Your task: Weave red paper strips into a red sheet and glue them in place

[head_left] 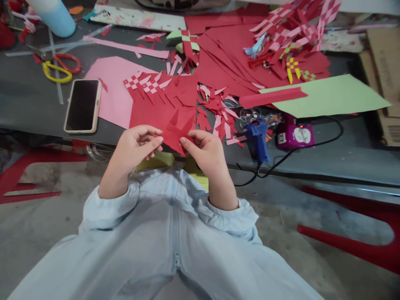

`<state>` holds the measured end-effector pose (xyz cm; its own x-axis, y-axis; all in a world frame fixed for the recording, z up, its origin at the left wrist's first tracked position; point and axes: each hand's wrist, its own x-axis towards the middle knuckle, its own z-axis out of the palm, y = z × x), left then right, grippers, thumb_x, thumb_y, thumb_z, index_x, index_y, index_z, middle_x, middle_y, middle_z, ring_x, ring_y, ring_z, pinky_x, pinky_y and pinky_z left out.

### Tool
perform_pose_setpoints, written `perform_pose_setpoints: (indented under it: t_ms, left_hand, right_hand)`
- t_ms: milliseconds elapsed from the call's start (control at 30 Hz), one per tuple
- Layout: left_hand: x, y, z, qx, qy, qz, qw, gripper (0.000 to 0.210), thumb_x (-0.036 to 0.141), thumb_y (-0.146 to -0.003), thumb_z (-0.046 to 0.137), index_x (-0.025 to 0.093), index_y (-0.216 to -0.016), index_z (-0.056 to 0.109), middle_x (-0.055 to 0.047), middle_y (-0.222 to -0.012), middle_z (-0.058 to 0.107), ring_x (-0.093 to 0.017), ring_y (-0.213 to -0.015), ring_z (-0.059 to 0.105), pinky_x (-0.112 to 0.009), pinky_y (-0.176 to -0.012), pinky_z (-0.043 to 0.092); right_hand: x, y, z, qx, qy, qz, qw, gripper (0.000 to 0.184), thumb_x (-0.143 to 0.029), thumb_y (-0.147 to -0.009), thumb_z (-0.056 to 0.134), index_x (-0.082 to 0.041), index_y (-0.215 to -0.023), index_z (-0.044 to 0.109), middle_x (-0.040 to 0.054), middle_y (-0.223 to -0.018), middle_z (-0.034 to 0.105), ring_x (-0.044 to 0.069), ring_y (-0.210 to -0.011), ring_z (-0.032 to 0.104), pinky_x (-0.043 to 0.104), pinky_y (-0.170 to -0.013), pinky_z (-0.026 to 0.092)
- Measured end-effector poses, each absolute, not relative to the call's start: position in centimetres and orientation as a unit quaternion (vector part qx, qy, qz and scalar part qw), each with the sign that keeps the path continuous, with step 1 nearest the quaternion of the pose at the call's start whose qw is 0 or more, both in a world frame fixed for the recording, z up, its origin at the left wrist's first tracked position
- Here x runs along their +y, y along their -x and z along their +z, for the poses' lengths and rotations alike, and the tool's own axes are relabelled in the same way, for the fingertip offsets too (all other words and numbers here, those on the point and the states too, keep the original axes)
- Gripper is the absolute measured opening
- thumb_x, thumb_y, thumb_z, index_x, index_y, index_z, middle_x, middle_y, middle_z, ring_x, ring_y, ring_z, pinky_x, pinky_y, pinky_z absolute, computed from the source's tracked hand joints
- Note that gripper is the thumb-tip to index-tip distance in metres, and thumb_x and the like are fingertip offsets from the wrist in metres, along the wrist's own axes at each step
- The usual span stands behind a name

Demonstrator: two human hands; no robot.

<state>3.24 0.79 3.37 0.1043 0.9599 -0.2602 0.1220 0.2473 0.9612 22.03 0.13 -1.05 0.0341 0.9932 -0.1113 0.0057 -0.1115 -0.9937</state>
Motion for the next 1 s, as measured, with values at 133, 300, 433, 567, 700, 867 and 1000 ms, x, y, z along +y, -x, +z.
perform_pose_setpoints:
  t_ms: [133, 300, 433, 567, 700, 867, 1000]
  left_hand:
    - [0.7, -3.5, 3.3, 0.559, -0.484, 0.392, 0.548, 0.021, 0.027, -0.072, 0.08, 0.019, -0.088, 0.069, 0.0, -0.063, 0.071, -0.01, -0.05, 0.063, -0.019, -0.046, 0.049]
    - [0.8, -3.4, 3.2, 0.512, -0.545, 0.474, 0.466, 0.009, 0.022, -0.072, 0.078, 0.022, -0.08, 0.073, -0.002, -0.077, 0.076, -0.014, -0.071, 0.073, -0.025, -0.067, 0.061]
    - [0.9, -3.3, 2.9, 0.502, -0.586, 0.492, 0.404, 0.012, 0.016, -0.074, 0.072, 0.024, -0.083, 0.076, -0.001, -0.085, 0.079, -0.014, -0.079, 0.075, -0.026, -0.074, 0.063]
    - [0.7, -3.6, 2.7, 0.482, -0.597, 0.503, 0.398, 0.018, 0.015, -0.077, 0.062, 0.023, -0.084, 0.076, 0.0, -0.085, 0.078, -0.013, -0.075, 0.075, -0.025, -0.074, 0.065]
    - [0.4, -3.7, 2.8, 0.487, -0.594, 0.487, 0.416, 0.02, 0.017, -0.079, 0.058, 0.022, -0.089, 0.075, -0.001, -0.09, 0.078, -0.014, -0.078, 0.076, -0.026, -0.075, 0.065]
    - [0.5, -3.8, 2.9, 0.542, -0.541, 0.475, 0.434, 0.035, 0.028, -0.085, 0.061, 0.026, -0.119, 0.067, -0.002, -0.094, 0.078, -0.015, -0.081, 0.075, -0.03, -0.075, 0.065]
    - [0.7, -3.9, 2.8, 0.553, -0.496, 0.443, 0.502, 0.027, 0.043, -0.086, 0.065, 0.021, -0.101, 0.072, -0.002, -0.079, 0.076, -0.015, -0.07, 0.074, -0.026, -0.064, 0.063]
  right_hand:
    - [0.3, -21.9, -1.1, -0.459, 0.522, 0.515, 0.502, 0.032, -0.05, -0.073, 0.079, -0.023, -0.086, 0.068, -0.0016, -0.073, 0.07, 0.014, -0.065, 0.065, 0.029, -0.061, 0.055]
    - [0.7, -22.6, -1.1, -0.431, 0.499, 0.501, 0.561, 0.048, -0.057, -0.072, 0.08, -0.026, -0.106, 0.068, 0.0055, -0.108, 0.075, 0.019, -0.1, 0.072, 0.034, -0.088, 0.06]
    - [0.6, -23.4, -0.6, -0.433, 0.503, 0.537, 0.521, 0.05, -0.072, -0.083, 0.061, -0.025, -0.091, 0.072, 0.0053, -0.09, 0.075, 0.019, -0.085, 0.073, 0.032, -0.071, 0.061]
    - [0.3, -23.1, -0.1, -0.418, 0.495, 0.569, 0.507, 0.058, -0.08, -0.079, 0.058, -0.024, -0.066, 0.068, 0.0019, -0.067, 0.068, 0.016, -0.067, 0.068, 0.029, -0.057, 0.057]
    - [0.2, -22.6, 0.2, -0.417, 0.487, 0.581, 0.501, 0.043, -0.067, -0.067, 0.08, -0.025, -0.069, 0.071, -0.002, -0.063, 0.068, 0.014, -0.059, 0.065, 0.029, -0.057, 0.056]
    - [0.3, -22.5, 0.3, -0.408, 0.495, 0.592, 0.487, 0.042, -0.064, -0.065, 0.082, -0.024, -0.074, 0.074, 0.0005, -0.07, 0.075, 0.016, -0.06, 0.067, 0.032, -0.06, 0.058]
    - [0.3, -22.5, 0.1, -0.418, 0.5, 0.583, 0.486, 0.042, -0.064, -0.066, 0.082, -0.024, -0.072, 0.074, 0.0006, -0.07, 0.075, 0.016, -0.06, 0.066, 0.032, -0.06, 0.058]
